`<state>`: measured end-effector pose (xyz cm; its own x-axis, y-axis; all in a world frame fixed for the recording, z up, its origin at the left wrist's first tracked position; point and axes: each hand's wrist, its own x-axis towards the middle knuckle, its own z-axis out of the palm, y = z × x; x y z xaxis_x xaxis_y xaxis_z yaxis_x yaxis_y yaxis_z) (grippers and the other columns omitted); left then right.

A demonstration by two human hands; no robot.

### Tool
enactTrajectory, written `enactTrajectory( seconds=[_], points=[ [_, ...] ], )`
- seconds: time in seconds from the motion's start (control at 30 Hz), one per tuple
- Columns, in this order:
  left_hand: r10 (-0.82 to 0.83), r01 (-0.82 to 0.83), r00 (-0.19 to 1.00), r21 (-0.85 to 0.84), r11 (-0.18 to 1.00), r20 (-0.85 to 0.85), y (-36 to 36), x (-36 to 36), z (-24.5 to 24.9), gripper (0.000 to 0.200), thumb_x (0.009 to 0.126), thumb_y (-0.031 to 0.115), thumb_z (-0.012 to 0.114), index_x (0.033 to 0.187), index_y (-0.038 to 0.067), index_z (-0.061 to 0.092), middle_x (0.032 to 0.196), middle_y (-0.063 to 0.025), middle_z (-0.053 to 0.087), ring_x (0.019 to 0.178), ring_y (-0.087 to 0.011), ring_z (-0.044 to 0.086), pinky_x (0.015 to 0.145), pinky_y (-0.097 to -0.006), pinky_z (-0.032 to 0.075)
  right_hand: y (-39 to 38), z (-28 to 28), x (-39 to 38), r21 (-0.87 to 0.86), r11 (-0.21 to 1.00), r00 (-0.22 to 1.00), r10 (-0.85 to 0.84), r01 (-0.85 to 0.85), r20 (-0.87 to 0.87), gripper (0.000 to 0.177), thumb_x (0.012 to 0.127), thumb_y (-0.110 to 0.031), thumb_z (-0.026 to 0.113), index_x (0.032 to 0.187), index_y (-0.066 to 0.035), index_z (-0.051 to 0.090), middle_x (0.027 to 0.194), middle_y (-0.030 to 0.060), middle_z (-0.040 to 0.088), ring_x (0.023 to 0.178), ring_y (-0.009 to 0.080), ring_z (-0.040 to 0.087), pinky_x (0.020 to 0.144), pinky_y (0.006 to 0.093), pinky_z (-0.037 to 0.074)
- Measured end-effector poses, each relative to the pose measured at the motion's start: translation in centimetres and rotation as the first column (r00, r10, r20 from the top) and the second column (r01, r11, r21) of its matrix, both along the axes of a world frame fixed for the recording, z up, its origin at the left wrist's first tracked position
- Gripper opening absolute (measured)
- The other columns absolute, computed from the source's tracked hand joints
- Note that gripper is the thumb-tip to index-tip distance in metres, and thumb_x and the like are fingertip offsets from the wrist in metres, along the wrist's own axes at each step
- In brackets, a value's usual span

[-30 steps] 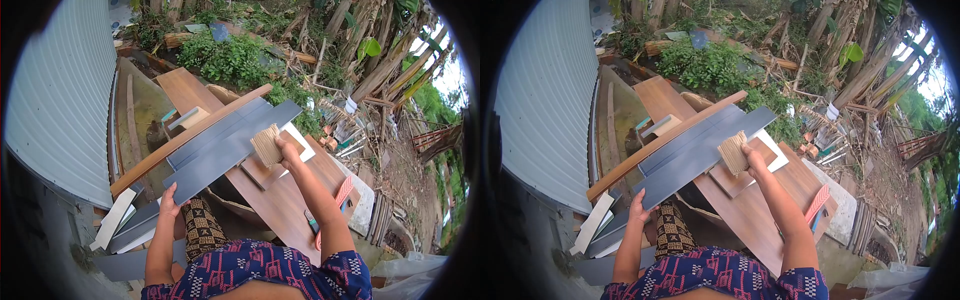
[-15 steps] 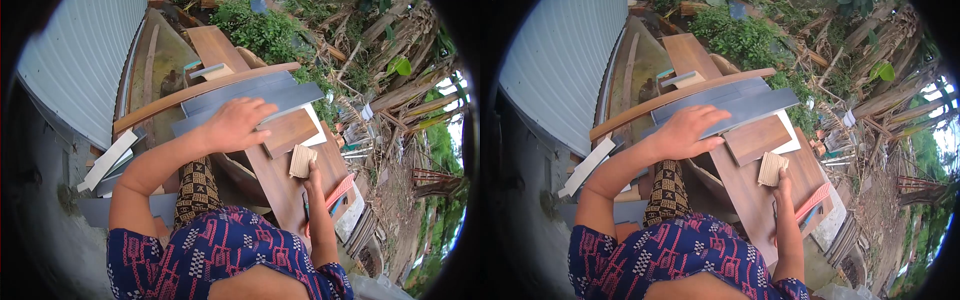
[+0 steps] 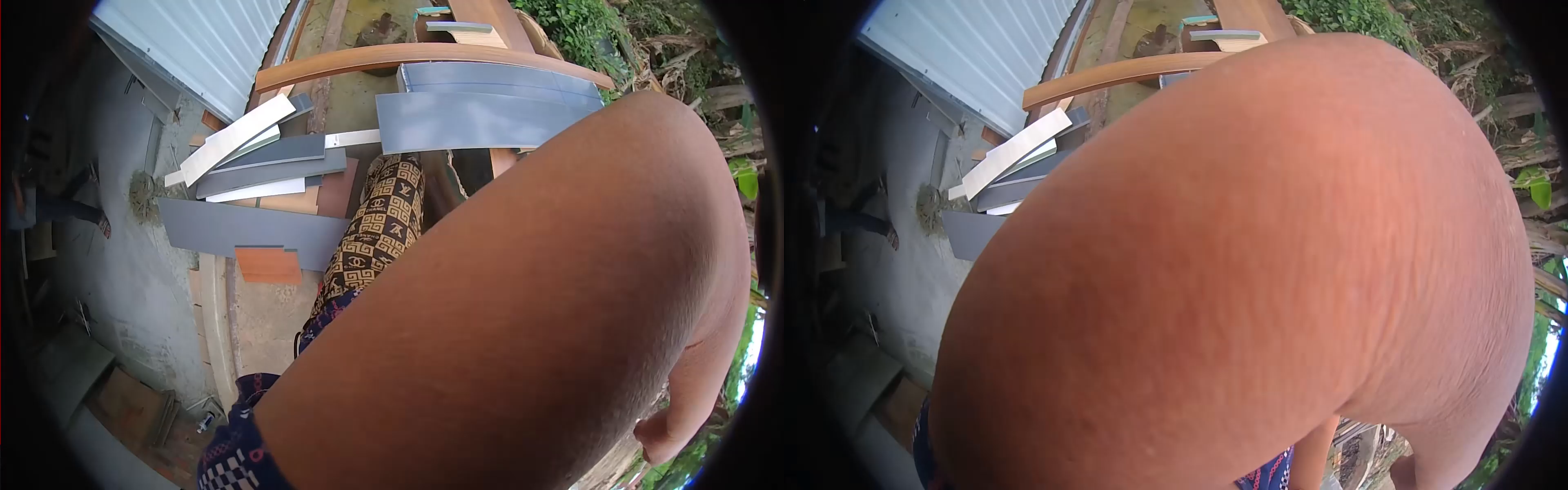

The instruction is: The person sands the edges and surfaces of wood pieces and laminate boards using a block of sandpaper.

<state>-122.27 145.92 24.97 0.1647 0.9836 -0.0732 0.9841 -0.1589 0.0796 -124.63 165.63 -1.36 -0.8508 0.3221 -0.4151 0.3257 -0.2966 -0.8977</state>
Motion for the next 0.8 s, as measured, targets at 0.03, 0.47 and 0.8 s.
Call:
enactTrajectory(
  seconds=[0.03,0.47,0.8],
  points=[
    [-0.004,0.004,1.0,-0.01,1.0,-0.007,0.2,0.1,-0.1,0.025,0.074,0.018,0.059,0.096,0.008,0.062,0.097,-0.011,0.062,0.096,-0.0262,0.056,0.079,-0.0394,0.044,0.1,0.0,0.0,-0.001,1.0,1.0,-0.006,0.006,-0.003,0.042,0.094,-0.033,0.045,0.124,-0.002,0.045,0.113,0.0122,0.058,0.098,0.0258,0.06,0.082,0.0451,0.052],
    [0.358,-0.351,0.931,0.11,0.93,-0.062,-7.4,-7.4,-1.6,0.028,0.076,0.019,0.059,0.102,0.01,0.061,0.1,-0.0097,0.059,0.1,-0.0261,0.052,0.085,-0.0421,0.041,0.5,-1.3,-0.7,0.014,1.0,1.0,-0.019,0.019,-0.012,0.043,0.093,-0.034,0.047,0.123,-0.003,0.046,0.112,0.0104,0.06,0.095,0.0234,0.062,0.08,0.0436,0.053],
    [0.523,-0.827,-0.179,0.161,-0.539,0.834,-42.3,-3.4,-16.6,0.031,0.08,0.021,0.064,0.108,0.008,0.064,0.105,-0.009,0.063,0.101,-0.02,0.057,0.091,-0.035,0.042,-2.2,1.2,-0.6,-0.067,0.997,0.999,0.05,-0.049,0.018,0.042,0.096,-0.027,0.042,0.127,0.0,0.044,0.12,0.0131,0.056,0.104,0.0237,0.059,0.088,0.0386,0.049]
  ],
)
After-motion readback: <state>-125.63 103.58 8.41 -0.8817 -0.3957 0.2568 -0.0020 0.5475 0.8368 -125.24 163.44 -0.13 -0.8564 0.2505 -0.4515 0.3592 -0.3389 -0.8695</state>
